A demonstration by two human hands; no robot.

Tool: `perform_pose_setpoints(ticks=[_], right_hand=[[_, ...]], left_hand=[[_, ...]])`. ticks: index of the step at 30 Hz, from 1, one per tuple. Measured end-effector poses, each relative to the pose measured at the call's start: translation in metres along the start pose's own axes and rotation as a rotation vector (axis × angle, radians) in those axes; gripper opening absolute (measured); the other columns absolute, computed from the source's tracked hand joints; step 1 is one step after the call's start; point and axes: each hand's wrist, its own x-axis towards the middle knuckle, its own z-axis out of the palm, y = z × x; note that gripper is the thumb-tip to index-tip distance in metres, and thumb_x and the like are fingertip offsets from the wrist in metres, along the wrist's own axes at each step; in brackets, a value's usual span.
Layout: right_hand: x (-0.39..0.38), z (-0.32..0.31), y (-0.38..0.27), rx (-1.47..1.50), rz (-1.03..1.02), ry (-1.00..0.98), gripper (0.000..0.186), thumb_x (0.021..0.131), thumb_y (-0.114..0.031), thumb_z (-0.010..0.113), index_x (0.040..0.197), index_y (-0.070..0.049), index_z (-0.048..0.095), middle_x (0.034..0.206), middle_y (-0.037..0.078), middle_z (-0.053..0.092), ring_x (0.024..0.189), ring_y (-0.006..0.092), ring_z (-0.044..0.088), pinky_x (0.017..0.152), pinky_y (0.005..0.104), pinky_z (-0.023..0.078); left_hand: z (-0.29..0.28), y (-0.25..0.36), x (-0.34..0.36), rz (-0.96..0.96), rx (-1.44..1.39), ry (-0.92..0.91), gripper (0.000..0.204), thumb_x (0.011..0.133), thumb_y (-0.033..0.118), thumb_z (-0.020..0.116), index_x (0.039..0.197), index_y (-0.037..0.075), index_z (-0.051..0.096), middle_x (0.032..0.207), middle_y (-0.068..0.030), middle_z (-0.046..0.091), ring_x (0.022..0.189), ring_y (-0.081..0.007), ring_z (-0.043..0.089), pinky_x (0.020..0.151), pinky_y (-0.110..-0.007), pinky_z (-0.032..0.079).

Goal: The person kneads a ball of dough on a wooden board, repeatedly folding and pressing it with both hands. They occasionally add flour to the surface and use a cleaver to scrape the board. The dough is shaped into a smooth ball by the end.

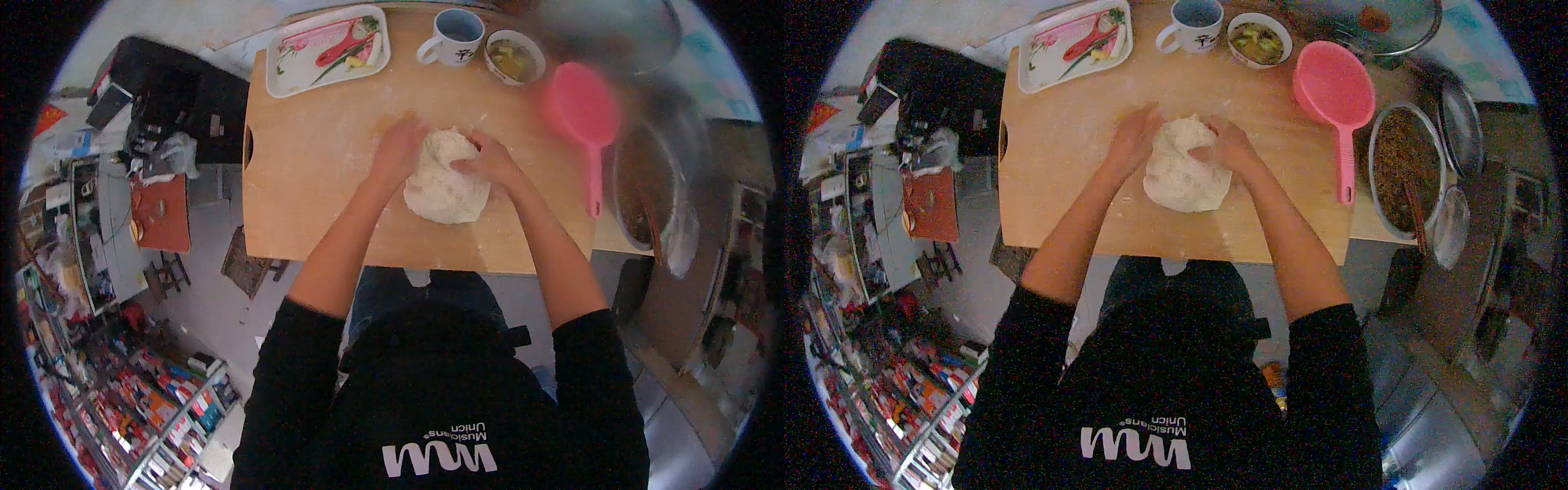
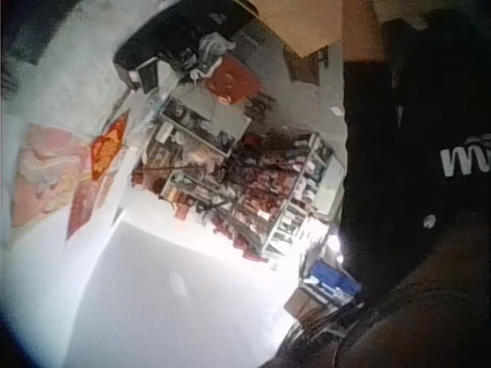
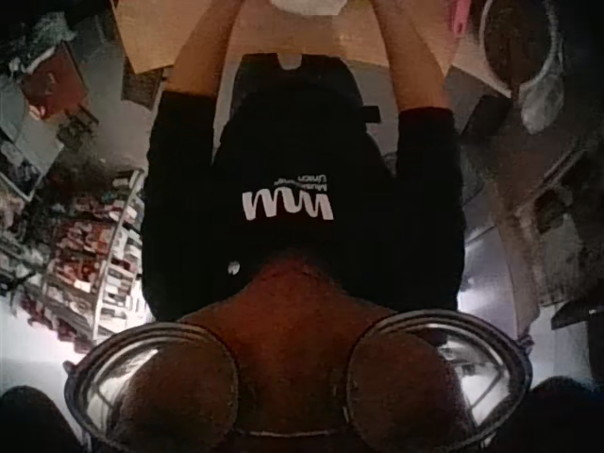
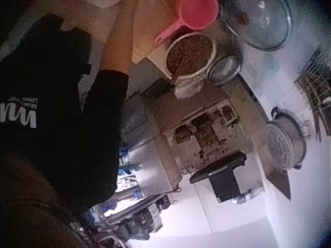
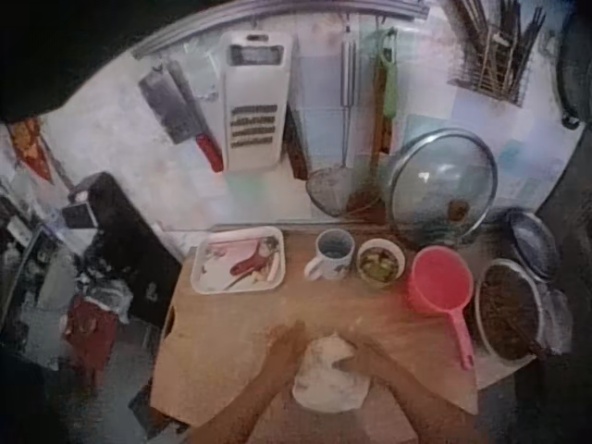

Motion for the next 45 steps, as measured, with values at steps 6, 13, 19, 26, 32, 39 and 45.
perform_pose_setpoints(ticks=[6,13,19,26,32,39,45], right_hand=[[-0.035,0.024,-0.014,-0.384,-0.341,0.408,0.045,0.06,-0.01,0.073,0.101,-0.007,0.054,0.099,0.012,0.056,0.096,0.0315,0.052,0.08,0.038,0.043],[-0.067,0.027,-0.008,-0.318,-0.311,0.429,0.05,0.063,-0.003,0.068,0.109,-0.006,0.05,0.108,0.013,0.052,0.103,0.0337,0.048,0.086,0.0387,0.041],[-0.092,0.004,-0.013,-0.295,-0.391,0.119,0.076,0.062,-0.007,0.072,0.129,-0.007,0.036,0.127,0.018,0.041,0.116,0.036,0.04,0.097,0.0385,0.035],[-0.061,0.02,-0.007,-0.515,-0.238,0.207,0.067,0.061,-0.012,0.072,0.12,-0.002,0.043,0.114,0.018,0.049,0.108,0.0358,0.046,0.089,0.0408,0.042],[0.009,0.001,0.004,-0.605,-0.127,0.105,0.04,0.062,-0.012,0.07,0.096,-0.002,0.052,0.098,0.016,0.055,0.096,0.0326,0.052,0.079,0.0407,0.046],[-0.071,0.024,-0.034,-0.594,-0.237,0.344,0.05,0.065,-0.01,0.068,0.111,-0.002,0.051,0.107,0.015,0.051,0.101,0.0324,0.05,0.082,0.042,0.043],[-0.125,0.05,-0.034,-0.303,-0.273,0.51,0.053,0.066,-0.005,0.063,0.116,-0.001,0.046,0.113,0.019,0.048,0.107,0.0389,0.044,0.094,0.0439,0.036]], left_hand=[[0.014,0.012,0.039,-0.574,-0.221,-0.181,0.048,0.086,0.044,0.044,0.082,-0.001,0.063,0.079,-0.0233,0.06,0.083,-0.0347,0.058,0.077,-0.041,0.043],[0.056,0.051,-0.02,0.066,0.451,0.269,0.03,0.081,0.031,0.055,0.09,0.004,0.065,0.099,-0.0157,0.059,0.1,-0.0303,0.052,0.089,-0.045,0.035],[0.063,0.047,-0.059,0.116,0.545,0.269,0.028,0.082,0.024,0.052,0.104,0.009,0.06,0.108,-0.0076,0.055,0.105,-0.028,0.048,0.093,-0.045,0.031],[0.073,0.027,-0.033,0.132,0.446,0.134,0.02,0.08,0.023,0.055,0.094,0.01,0.06,0.095,-0.0057,0.055,0.091,-0.0233,0.05,0.083,-0.042,0.035],[0.075,0.025,0.032,0.089,0.623,0.135,0.021,0.081,0.027,0.051,0.077,0.011,0.063,0.085,-0.005,0.056,0.085,-0.0237,0.051,0.077,-0.039,0.038],[0.018,0.057,0.028,-0.359,0.02,-0.172,0.031,0.082,0.032,0.048,0.074,0.007,0.065,0.087,-0.0111,0.061,0.084,-0.0301,0.054,0.072,-0.042,0.042],[0.047,0.059,-0.063,0.168,0.362,0.057,0.024,0.08,0.027,0.052,0.082,0.007,0.065,0.088,-0.009,0.061,0.083,-0.0264,0.055,0.07,-0.04,0.041]])
